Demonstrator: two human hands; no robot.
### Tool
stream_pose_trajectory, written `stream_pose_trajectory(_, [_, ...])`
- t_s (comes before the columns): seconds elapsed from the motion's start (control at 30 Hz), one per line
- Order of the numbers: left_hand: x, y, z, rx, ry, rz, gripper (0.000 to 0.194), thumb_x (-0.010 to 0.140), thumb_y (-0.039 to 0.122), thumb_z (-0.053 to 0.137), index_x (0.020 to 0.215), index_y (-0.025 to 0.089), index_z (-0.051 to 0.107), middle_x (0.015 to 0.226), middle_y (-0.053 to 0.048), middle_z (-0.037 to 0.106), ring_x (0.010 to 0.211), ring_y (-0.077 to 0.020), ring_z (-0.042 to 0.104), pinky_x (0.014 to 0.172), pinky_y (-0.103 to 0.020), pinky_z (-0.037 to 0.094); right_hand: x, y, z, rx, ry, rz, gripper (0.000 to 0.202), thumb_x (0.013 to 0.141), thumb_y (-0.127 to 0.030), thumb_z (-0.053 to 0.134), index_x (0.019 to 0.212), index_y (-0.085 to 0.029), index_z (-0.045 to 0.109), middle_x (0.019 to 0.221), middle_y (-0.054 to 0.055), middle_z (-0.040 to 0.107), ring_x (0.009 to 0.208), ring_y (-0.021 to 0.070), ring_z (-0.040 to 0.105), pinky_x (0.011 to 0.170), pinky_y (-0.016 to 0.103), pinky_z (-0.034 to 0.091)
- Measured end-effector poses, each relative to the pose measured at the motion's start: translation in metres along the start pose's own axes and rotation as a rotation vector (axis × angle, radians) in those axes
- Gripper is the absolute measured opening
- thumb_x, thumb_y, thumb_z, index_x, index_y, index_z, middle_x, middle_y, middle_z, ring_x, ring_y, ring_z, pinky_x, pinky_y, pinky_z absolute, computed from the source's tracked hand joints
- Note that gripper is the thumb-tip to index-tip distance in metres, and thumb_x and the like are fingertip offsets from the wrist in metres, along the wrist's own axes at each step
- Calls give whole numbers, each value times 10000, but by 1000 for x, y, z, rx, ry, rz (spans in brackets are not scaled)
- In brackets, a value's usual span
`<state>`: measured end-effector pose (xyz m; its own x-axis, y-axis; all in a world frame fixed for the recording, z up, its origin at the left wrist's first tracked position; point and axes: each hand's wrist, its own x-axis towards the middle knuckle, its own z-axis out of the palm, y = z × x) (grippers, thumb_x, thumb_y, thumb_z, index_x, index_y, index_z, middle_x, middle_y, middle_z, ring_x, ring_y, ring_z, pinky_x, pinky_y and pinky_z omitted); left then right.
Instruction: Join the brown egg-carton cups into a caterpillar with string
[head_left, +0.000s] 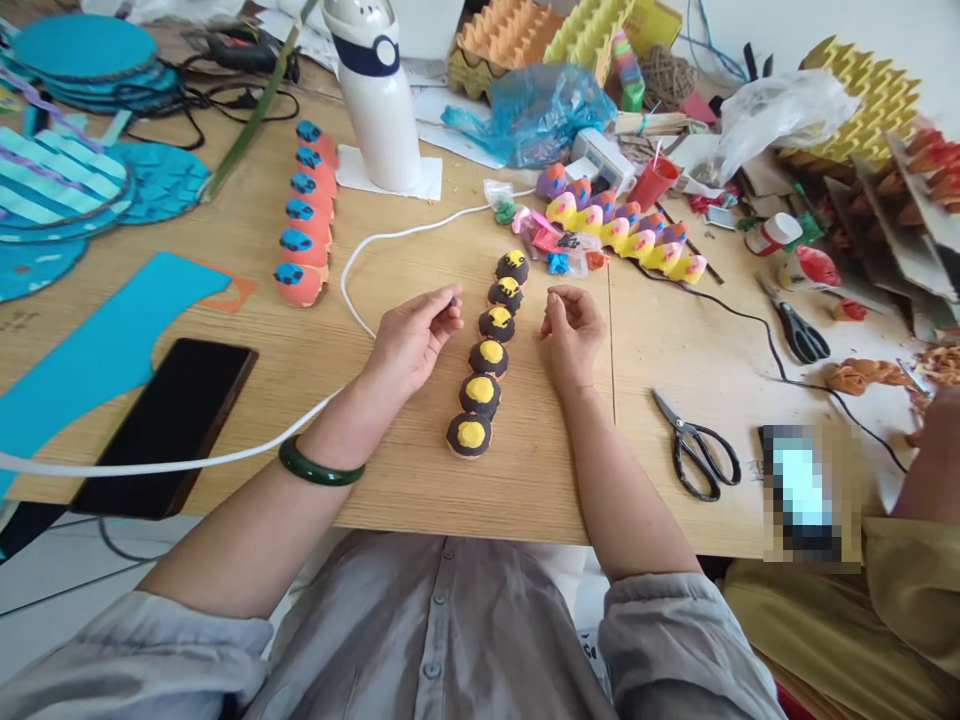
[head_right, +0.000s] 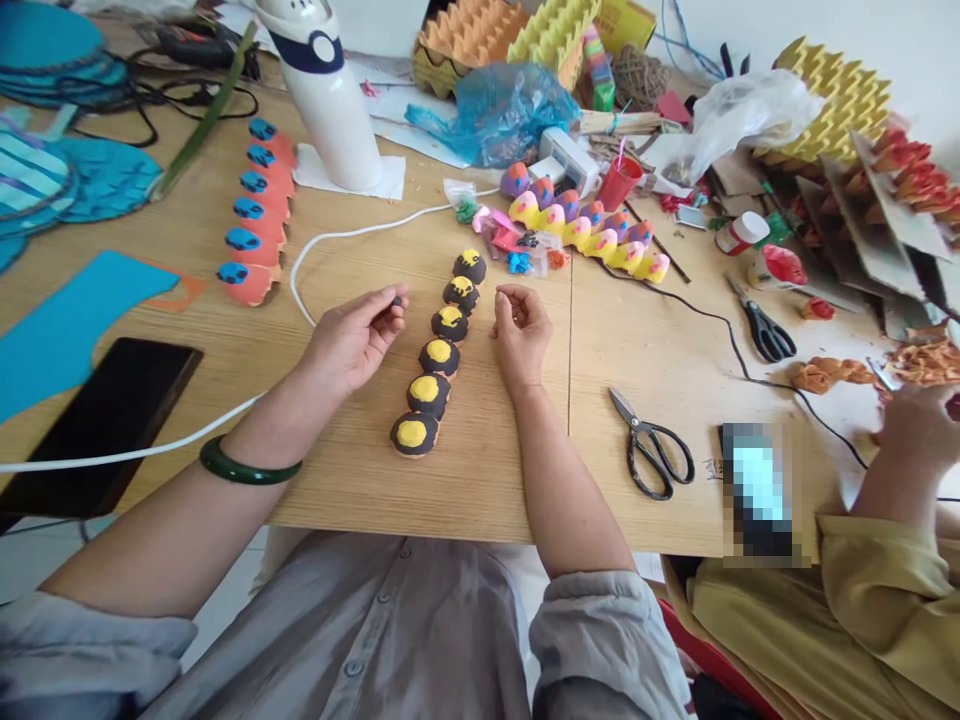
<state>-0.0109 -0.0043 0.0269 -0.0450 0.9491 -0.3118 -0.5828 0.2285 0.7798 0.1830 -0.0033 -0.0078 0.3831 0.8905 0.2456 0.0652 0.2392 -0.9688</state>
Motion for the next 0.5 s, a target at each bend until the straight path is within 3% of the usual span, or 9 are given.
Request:
stream_pose_trajectory(0.13, [-3, -3, -6, 20, -10, -15, 157, 885, 188, 735, 753, 103, 729, 687, -9, 665, 564, -44, 598, 507, -132, 494, -4, -5, 2, -41, -45, -7, 449, 901, -630, 657, 728, -218, 606, 570, -67, 472, 462, 73, 430, 445, 230, 379])
stream_pose_trajectory(0.27, [-4, -7, -13, 87, -58, 7, 214, 819, 280, 803, 734, 126, 680, 664, -5, 665, 519, -61, 578, 446, -154, 456, -7, -9, 4, -24, -55, -6, 415, 820, -630, 749, 855, -230, 645, 665, -63, 550, 489, 69, 473, 461, 228, 406])
stream_pose_trajectory(0.37, [-6, -8, -14, 148, -92, 33, 212, 736, 273, 849, 802, 122, 716, 667, 8, 663, 512, -56, 558, 442, -152, 441, -8, -11, 4, -17, -62, 23, 412, 818, -624, 757, 850, -228, 646, 687, -56, 570, 499, 70, 493, 471, 229, 419])
stream_pose_trajectory(0.5, [-9, -6, -10, 241, -108, 25, 184, 719, 268, 821, 797, 117, 749, 698, 7, 655, 541, -55, 555, 466, -159, 447, -13, -13, 7, -37, -76, 88, 413, 887, -612, 694, 778, -222, 617, 569, -69, 524, 461, 75, 482, 464, 228, 418])
